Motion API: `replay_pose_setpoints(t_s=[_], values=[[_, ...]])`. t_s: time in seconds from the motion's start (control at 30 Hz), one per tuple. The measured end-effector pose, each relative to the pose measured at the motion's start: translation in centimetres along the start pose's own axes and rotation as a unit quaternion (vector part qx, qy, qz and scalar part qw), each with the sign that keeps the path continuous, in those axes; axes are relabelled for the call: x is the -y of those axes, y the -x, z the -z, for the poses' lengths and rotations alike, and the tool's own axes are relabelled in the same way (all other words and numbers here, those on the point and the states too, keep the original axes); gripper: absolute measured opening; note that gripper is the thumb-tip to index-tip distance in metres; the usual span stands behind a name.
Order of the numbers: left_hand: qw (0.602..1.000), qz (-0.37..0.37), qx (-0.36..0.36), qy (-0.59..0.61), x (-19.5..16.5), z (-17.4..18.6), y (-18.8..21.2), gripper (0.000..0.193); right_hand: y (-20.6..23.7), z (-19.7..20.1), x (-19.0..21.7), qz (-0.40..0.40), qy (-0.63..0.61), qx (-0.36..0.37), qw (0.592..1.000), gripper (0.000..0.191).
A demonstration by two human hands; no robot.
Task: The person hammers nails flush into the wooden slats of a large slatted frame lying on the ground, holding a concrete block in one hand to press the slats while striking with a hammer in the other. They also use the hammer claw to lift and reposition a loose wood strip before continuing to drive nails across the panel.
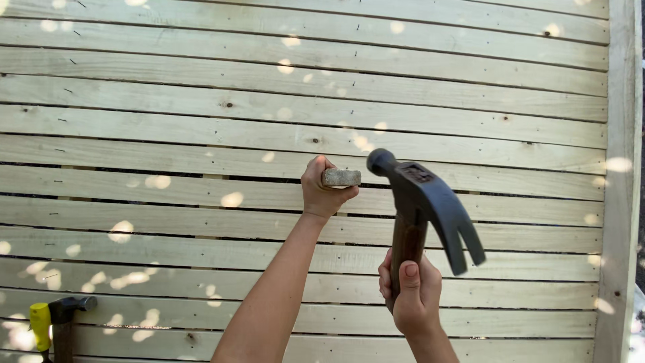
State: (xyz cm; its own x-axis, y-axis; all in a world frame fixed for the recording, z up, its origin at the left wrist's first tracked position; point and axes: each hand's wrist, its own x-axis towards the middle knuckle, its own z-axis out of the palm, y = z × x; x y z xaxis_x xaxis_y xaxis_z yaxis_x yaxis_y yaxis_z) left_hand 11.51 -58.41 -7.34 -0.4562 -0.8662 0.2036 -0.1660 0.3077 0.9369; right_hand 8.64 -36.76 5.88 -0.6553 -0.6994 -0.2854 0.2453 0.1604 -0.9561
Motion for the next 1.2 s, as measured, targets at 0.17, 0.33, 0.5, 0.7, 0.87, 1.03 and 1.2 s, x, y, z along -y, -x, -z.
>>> replay_pose_setpoints(t_s=[0.17,0.33,0.5,0.7,0.87,1.03,1.2], values=[[1.000,-0.013,-0.006,0.019,-0.2,-0.2,0.1,0.058,-0.3,-0.1,-2.8,-0.120,0.083,-0.009,0.989,0.063],[1.000,0.015,0.013,-0.008,-0.1,-0.1,-0.1,0.054,0.7,2.4,-7.1,-0.038,-0.016,-0.062,0.997,0.061],[1.000,0.000,0.018,0.015,0.3,0.0,0.1,0.054,0.4,1.7,-13.0,-0.037,0.034,-0.123,0.991,0.059],[0.999,0.020,0.026,0.018,0.4,0.4,0.3,0.058,-3.0,0.3,-18.3,-0.202,0.288,-0.142,0.925,0.061],[1.000,-0.009,0.020,0.011,0.3,0.6,0.2,0.058,-2.3,0.0,-14.0,-0.252,0.135,-0.133,0.949,0.061],[1.000,-0.002,0.009,-0.007,0.7,0.2,0.3,0.054,1.7,0.3,-5.0,0.071,-0.075,-0.055,0.993,0.069],[1.000,-0.029,0.002,-0.004,0.7,0.1,0.1,0.054,1.3,-1.7,-0.1,0.063,0.047,-0.033,0.996,0.072]])
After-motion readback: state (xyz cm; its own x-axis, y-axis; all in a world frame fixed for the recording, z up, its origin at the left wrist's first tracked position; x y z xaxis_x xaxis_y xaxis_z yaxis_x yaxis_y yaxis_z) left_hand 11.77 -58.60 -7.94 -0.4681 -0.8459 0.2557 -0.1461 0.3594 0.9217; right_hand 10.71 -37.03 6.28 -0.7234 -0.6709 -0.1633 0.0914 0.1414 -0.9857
